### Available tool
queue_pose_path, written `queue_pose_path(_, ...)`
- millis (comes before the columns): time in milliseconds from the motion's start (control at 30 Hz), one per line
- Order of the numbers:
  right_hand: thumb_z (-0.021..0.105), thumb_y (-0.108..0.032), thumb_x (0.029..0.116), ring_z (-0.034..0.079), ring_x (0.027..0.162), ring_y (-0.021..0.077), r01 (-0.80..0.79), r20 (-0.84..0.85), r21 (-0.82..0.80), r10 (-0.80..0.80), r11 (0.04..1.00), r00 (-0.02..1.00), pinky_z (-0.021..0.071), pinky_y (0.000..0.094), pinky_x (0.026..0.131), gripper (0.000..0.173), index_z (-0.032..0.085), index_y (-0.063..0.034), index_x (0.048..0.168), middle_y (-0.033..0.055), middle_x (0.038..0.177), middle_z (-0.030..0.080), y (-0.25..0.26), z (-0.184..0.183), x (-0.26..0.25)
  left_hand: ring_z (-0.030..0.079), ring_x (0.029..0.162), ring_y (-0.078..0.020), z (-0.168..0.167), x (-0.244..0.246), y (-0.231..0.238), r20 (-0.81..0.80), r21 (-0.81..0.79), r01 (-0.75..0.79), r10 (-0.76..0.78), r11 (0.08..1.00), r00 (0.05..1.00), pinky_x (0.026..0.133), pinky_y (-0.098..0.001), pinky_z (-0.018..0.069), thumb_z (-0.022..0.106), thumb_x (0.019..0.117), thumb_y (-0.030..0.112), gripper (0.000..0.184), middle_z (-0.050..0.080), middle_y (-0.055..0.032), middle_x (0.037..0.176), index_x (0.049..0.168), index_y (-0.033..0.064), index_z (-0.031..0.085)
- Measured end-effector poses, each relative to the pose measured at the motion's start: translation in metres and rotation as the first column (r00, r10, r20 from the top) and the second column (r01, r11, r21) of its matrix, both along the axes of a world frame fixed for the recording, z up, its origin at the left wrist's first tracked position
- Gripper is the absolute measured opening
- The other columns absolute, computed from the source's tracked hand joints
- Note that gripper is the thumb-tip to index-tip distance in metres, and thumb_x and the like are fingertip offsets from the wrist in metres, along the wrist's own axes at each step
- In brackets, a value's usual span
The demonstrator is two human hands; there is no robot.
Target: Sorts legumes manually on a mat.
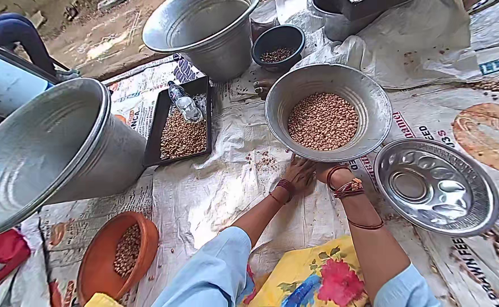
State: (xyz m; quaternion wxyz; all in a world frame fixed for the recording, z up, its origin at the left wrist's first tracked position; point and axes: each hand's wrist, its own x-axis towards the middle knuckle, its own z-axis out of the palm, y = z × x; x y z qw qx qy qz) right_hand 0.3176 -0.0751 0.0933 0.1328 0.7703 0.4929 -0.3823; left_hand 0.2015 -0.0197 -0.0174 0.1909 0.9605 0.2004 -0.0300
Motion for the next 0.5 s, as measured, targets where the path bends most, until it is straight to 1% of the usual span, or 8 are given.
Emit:
queue_pose_path(33,0.059,-0.017,0.0998,0.054,0.131,0.0446,-0.012,-0.003,-0.017,0.012,1.000,1.000,0.0436,0.0644,0.102,0.040,0.058,0.0072,0.132,0.0303,0.137,0.058,0.001,0.005,-0.001,0.034,0.152,-0.0326,-0.002,-0.006,0.006,0.001,0.042,-0.020,0.020,0.999,1.000,0.122,-0.0675,0.0093,0.032,0.1090,0.025,0.048,0.046,-0.0107,0.160,0.150,0.0099,0.053)
queue_pose_path(67,0.057,-0.017,0.1017,0.056,0.129,0.0447,-0.027,-0.002,-0.050,0.027,0.998,1.000,0.0440,0.0645,0.100,0.036,0.061,0.0090,0.127,0.0309,0.134,0.059,0.001,0.011,-0.004,0.033,0.153,-0.0311,-0.005,-0.013,0.012,-0.020,0.078,-0.059,0.061,0.995,0.998,0.122,-0.0677,0.0070,0.031,0.1097,0.028,0.049,0.045,-0.0080,0.161,0.152,0.0135,0.052)
queue_pose_path(133,0.054,-0.018,0.1021,0.059,0.125,0.0438,-0.046,0.007,-0.096,0.047,0.994,0.999,0.0459,0.0642,0.096,0.033,0.064,0.0098,0.118,0.0299,0.130,0.062,0.003,0.012,-0.006,0.027,0.156,-0.0290,-0.010,-0.034,0.026,-0.059,0.151,-0.169,0.180,0.974,0.982,0.123,-0.0683,0.0018,0.026,0.1103,0.032,0.052,0.039,-0.0051,0.164,0.156,0.0169,0.047)
queue_pose_path(233,0.052,-0.017,0.1026,0.059,0.125,0.0433,-0.044,-0.019,-0.101,0.043,0.994,0.999,0.0457,0.0639,0.096,0.032,0.064,0.0096,0.117,0.0295,0.129,0.062,0.003,0.010,-0.006,0.024,0.157,-0.0306,-0.017,-0.068,0.045,-0.078,0.276,-0.321,0.354,0.906,0.932,0.122,-0.0687,0.0031,0.025,0.1096,0.026,0.053,0.035,-0.0075,0.167,0.159,0.0116,0.040)
queue_pose_path(300,0.051,-0.018,0.1039,0.059,0.124,0.0429,-0.054,-0.030,-0.093,0.051,0.994,0.998,0.0458,0.0635,0.097,0.033,0.064,0.0093,0.117,0.0294,0.129,0.062,0.004,0.009,-0.007,0.027,0.155,-0.0342,-0.019,-0.093,0.048,-0.071,0.365,-0.366,0.418,0.856,0.906,0.122,-0.0689,0.0079,0.025,0.1094,0.026,0.055,0.035,-0.0122,0.166,0.159,0.0069,0.038)
queue_pose_path(400,0.050,-0.022,0.1059,0.059,0.124,0.0429,-0.081,-0.041,-0.086,0.078,0.993,0.996,0.0457,0.0632,0.097,0.036,0.063,0.0090,0.119,0.0297,0.129,0.062,0.005,0.010,-0.010,0.034,0.151,-0.0425,-0.029,-0.126,0.036,0.147,0.397,-0.485,0.468,0.779,0.871,0.119,-0.0715,0.0186,0.030,0.1079,0.044,0.062,0.038,-0.0226,0.162,0.156,0.0083,0.044)
queue_pose_path(433,0.049,-0.023,0.1068,0.059,0.125,0.0433,-0.085,-0.048,-0.085,0.081,0.993,0.996,0.0452,0.0633,0.098,0.037,0.063,0.0091,0.120,0.0299,0.130,0.062,0.005,0.010,-0.010,0.032,0.151,-0.0462,-0.033,-0.133,0.032,0.210,0.346,-0.543,0.501,0.765,0.839,0.119,-0.0712,0.0184,0.033,0.1050,0.055,0.070,0.034,-0.0276,0.162,0.158,0.0091,0.042)
queue_pose_path(500,0.049,-0.024,0.1073,0.058,0.126,0.0441,-0.086,-0.059,-0.079,0.081,0.993,0.995,0.0449,0.0636,0.098,0.039,0.063,0.0097,0.120,0.0306,0.130,0.061,0.006,0.008,-0.009,0.020,0.154,-0.0487,-0.038,-0.133,0.028,0.179,0.230,-0.629,0.604,0.742,0.777,0.123,-0.0668,0.0111,0.036,0.0976,0.069,0.091,0.021,-0.0335,0.164,0.162,0.0057,0.029)
